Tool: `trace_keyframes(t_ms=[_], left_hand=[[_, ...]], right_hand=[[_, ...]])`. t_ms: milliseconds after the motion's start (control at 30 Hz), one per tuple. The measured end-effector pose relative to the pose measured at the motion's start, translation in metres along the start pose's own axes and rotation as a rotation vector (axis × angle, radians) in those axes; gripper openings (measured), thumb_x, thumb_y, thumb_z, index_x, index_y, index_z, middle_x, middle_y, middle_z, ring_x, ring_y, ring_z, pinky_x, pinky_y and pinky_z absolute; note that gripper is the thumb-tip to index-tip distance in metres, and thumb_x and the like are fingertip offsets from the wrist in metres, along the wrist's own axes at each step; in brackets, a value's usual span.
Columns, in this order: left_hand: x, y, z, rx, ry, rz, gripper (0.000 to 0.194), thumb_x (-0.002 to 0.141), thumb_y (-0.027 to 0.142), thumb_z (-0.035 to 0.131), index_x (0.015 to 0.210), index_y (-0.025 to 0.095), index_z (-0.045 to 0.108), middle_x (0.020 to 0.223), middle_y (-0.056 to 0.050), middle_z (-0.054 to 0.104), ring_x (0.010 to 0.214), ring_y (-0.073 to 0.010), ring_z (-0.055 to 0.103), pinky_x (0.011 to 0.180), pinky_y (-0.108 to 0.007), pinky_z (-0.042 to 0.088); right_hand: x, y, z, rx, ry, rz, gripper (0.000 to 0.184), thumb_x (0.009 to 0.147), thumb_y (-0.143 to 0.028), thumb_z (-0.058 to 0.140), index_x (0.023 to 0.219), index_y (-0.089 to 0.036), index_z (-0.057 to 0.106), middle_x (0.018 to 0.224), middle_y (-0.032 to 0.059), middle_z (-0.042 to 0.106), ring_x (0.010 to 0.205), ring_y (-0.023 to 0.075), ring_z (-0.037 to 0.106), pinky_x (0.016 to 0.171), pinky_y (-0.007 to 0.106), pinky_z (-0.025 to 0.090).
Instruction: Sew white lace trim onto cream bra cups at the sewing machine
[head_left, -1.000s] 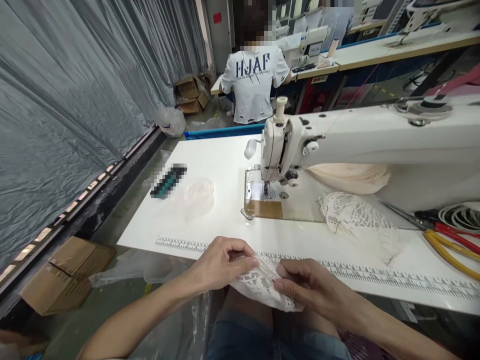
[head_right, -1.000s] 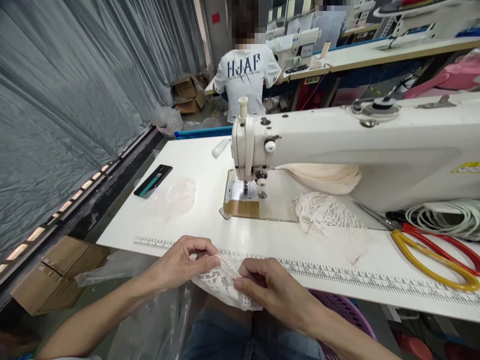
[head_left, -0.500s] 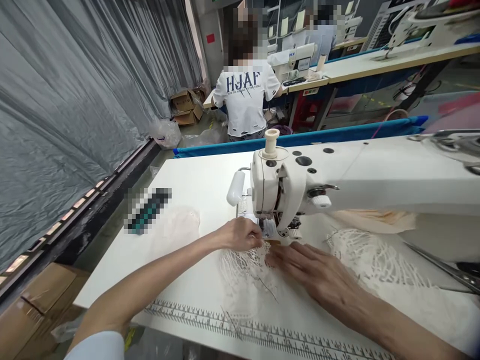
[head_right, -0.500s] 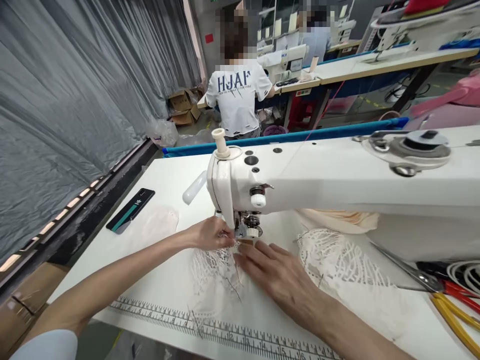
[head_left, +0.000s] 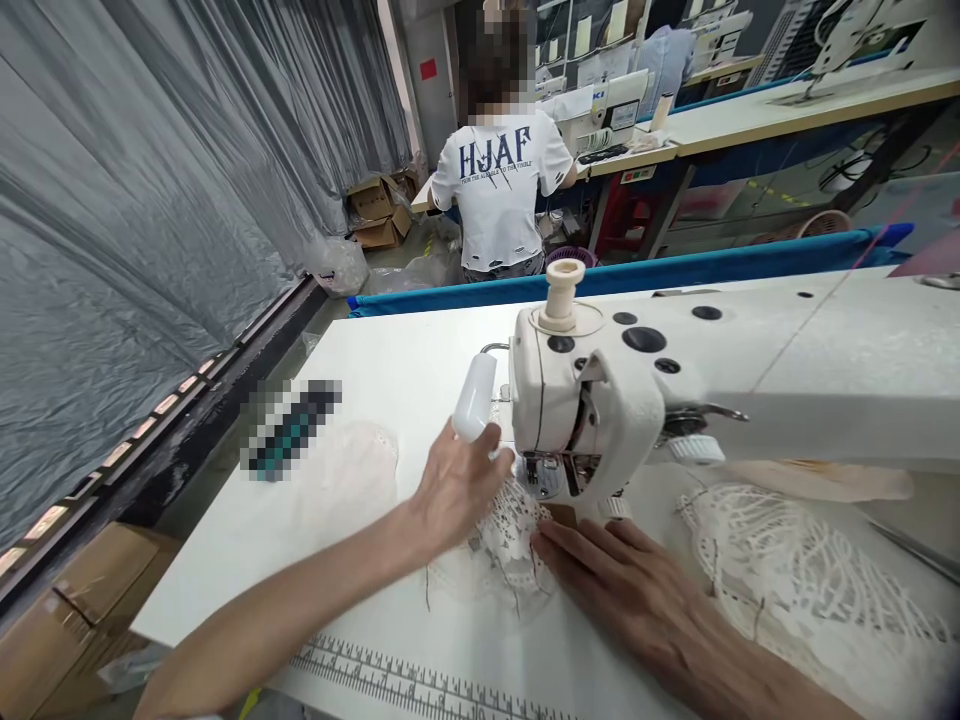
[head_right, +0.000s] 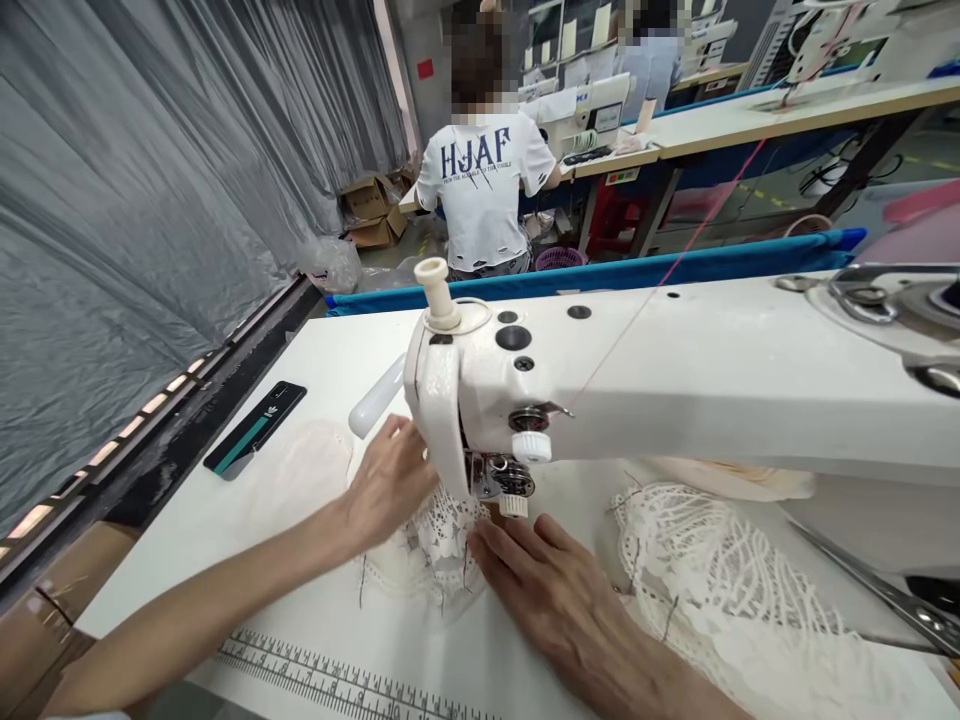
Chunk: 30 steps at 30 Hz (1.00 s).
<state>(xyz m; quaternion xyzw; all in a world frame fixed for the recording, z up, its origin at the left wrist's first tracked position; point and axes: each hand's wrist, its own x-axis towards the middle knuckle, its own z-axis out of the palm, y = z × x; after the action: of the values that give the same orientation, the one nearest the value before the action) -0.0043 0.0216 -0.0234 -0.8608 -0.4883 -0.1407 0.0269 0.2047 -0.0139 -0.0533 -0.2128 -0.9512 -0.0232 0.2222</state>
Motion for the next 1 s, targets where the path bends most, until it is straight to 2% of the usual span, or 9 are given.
trace_keyframes(t_ms=[67,167,267,367,500,700,833,1000], left_hand=[[-0.014,0.014,0.001,0.011,0.010,0.107,0.023,0.091,0.009,0.037,0.083,0.017,0.056,0.084,-0.002,0.059,0.079,-0.0149,0.054,0.075,-0.033,0.040],[-0.026,0.027,0.000,-0.035,-0.074,0.200,0.009,0.089,0.014,0.048,0.084,0.017,0.055,0.086,-0.001,0.060,0.085,-0.0144,0.055,0.079,-0.033,0.038],[-0.027,0.026,-0.001,-0.059,-0.099,0.163,0.010,0.087,0.011,0.049,0.093,0.018,0.054,0.094,-0.001,0.061,0.088,-0.0137,0.056,0.081,-0.034,0.036],[-0.025,0.021,0.001,-0.082,-0.069,0.136,0.015,0.086,0.009,0.048,0.097,0.018,0.051,0.094,0.000,0.061,0.085,-0.0129,0.057,0.086,-0.035,0.034],[-0.026,0.019,0.003,-0.081,-0.032,0.143,0.012,0.087,0.009,0.047,0.095,0.017,0.051,0.088,0.000,0.061,0.079,-0.0125,0.057,0.087,-0.036,0.034],[-0.026,0.021,-0.001,-0.083,-0.051,0.143,0.015,0.086,0.004,0.043,0.089,0.016,0.051,0.091,-0.002,0.061,0.081,-0.0125,0.057,0.090,-0.036,0.035],[-0.026,0.017,0.000,-0.127,-0.056,0.134,0.011,0.087,0.007,0.045,0.088,0.017,0.050,0.099,-0.003,0.061,0.086,-0.0130,0.057,0.095,-0.038,0.033],[-0.017,0.004,0.005,-0.192,-0.099,0.119,0.008,0.089,0.012,0.046,0.082,0.017,0.047,0.089,-0.001,0.061,0.075,-0.0113,0.058,0.097,-0.040,0.034]], right_hand=[[0.002,-0.001,0.000,0.002,0.026,0.007,0.038,0.088,0.001,0.029,0.110,-0.009,0.059,0.105,0.0140,0.066,0.086,0.0226,0.059,0.066,0.034,0.044],[0.002,0.002,0.000,0.025,0.038,0.018,0.036,0.091,-0.003,0.029,0.110,-0.012,0.059,0.107,0.0120,0.066,0.084,0.0204,0.059,0.066,0.033,0.043],[-0.001,0.006,-0.004,0.057,0.039,0.034,0.034,0.096,-0.010,0.029,0.110,-0.015,0.059,0.108,0.0094,0.066,0.083,0.0189,0.058,0.066,0.032,0.041],[-0.004,0.009,-0.008,0.077,0.022,0.074,0.034,0.097,-0.013,0.029,0.103,-0.019,0.062,0.104,0.0056,0.067,0.079,0.0178,0.058,0.065,0.032,0.038],[-0.007,0.008,-0.006,0.061,-0.016,0.097,0.029,0.096,-0.014,0.035,0.100,-0.019,0.063,0.105,0.0058,0.067,0.078,0.0180,0.058,0.065,0.033,0.037],[-0.005,0.009,-0.006,-0.008,0.005,0.026,0.030,0.096,-0.015,0.034,0.105,-0.020,0.062,0.123,0.0092,0.060,0.087,0.0187,0.060,0.069,0.034,0.039],[-0.004,0.010,-0.007,-0.022,-0.014,0.027,0.032,0.097,-0.017,0.032,0.108,-0.021,0.062,0.122,0.0092,0.061,0.085,0.0191,0.062,0.071,0.036,0.039],[-0.002,0.009,-0.001,-0.051,0.027,0.048,0.030,0.098,-0.020,0.033,0.110,-0.020,0.060,0.115,0.0083,0.065,0.078,0.0178,0.063,0.072,0.036,0.040]])
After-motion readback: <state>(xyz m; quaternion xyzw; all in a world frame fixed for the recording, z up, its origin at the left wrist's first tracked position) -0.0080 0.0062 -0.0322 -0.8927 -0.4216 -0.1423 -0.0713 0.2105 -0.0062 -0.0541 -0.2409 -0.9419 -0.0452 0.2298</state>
